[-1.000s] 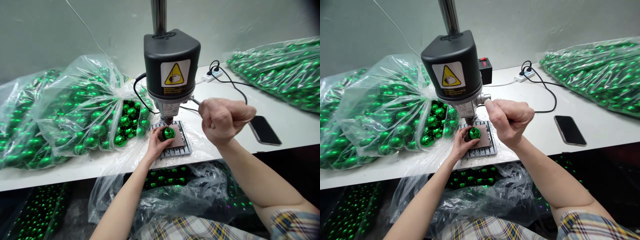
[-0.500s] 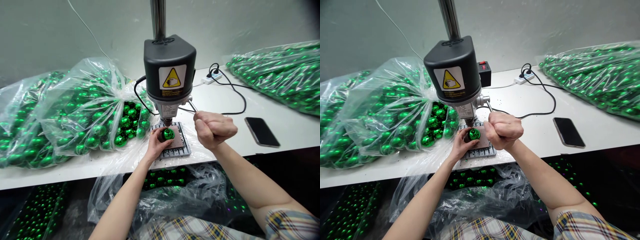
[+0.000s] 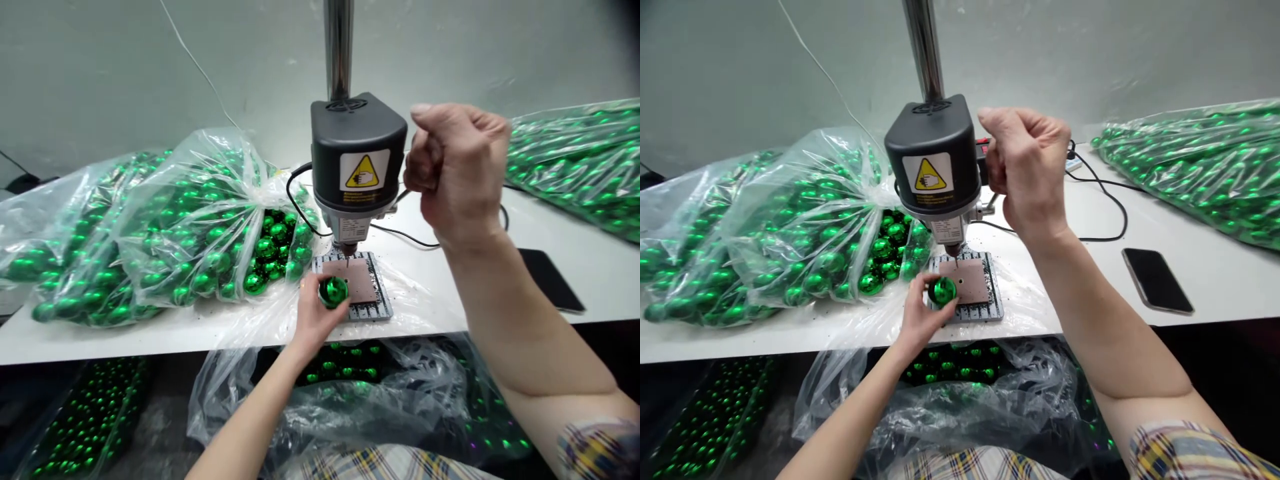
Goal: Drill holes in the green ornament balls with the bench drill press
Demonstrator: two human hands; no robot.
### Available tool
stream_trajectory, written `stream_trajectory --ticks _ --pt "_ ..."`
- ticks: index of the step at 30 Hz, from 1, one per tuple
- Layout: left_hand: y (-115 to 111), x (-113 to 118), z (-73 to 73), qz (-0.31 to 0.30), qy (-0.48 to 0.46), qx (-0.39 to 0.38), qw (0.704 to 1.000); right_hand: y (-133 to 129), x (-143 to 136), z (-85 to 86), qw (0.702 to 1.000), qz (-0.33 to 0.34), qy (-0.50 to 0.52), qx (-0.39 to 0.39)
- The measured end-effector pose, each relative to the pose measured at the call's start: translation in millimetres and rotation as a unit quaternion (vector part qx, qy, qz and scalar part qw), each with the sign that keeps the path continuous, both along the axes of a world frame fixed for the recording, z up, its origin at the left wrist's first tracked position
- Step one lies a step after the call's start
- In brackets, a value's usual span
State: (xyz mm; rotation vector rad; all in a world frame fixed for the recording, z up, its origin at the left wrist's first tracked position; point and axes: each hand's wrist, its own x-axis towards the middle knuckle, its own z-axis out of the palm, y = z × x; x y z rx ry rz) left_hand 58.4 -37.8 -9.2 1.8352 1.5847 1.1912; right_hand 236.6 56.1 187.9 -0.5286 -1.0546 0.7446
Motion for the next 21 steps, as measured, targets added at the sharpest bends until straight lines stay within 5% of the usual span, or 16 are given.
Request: stream_trajectory --ticks 3,5,8,12,15,18,21 --pt "-43.1 -19.4 8.8 -0.083 0.145 -0.012 0.986 3.0 -0.7 -1.6 1.0 0.003 0.011 0.011" --pt "-52.2 -38.3 13.0 -0.109 0.19 -0.018 0.975 1.6 -1.2 -3.8 1.0 -0.001 0.017 0.027" --pt "-23.4 -71.9 20.6 0.002 0.192 0.012 0.981 -1.7 -2.2 -4.3 0.999 -0.01 0.016 0.034" --pt "54.9 -105.0 27.6 0.175 0.269 0.032 0.947 -1.6 -2.6 -4.1 0.999 -0.01 0.004 0.035" --pt "97.0 -114.1 25.5 0.17 0.287 0.006 0.943 1.9 -1.2 -5.9 0.999 -0.014 -0.003 0.039" --pt "106.7 -114.2 25.1 0.147 0.254 0.025 0.956 4.3 0.6 -7.5 0.999 -0.016 -0.004 0.047" --pt "87.7 -101.7 32.9 0.157 0.146 0.084 0.973 3.9 1.0 -7.4 0.999 -0.005 0.003 0.053"
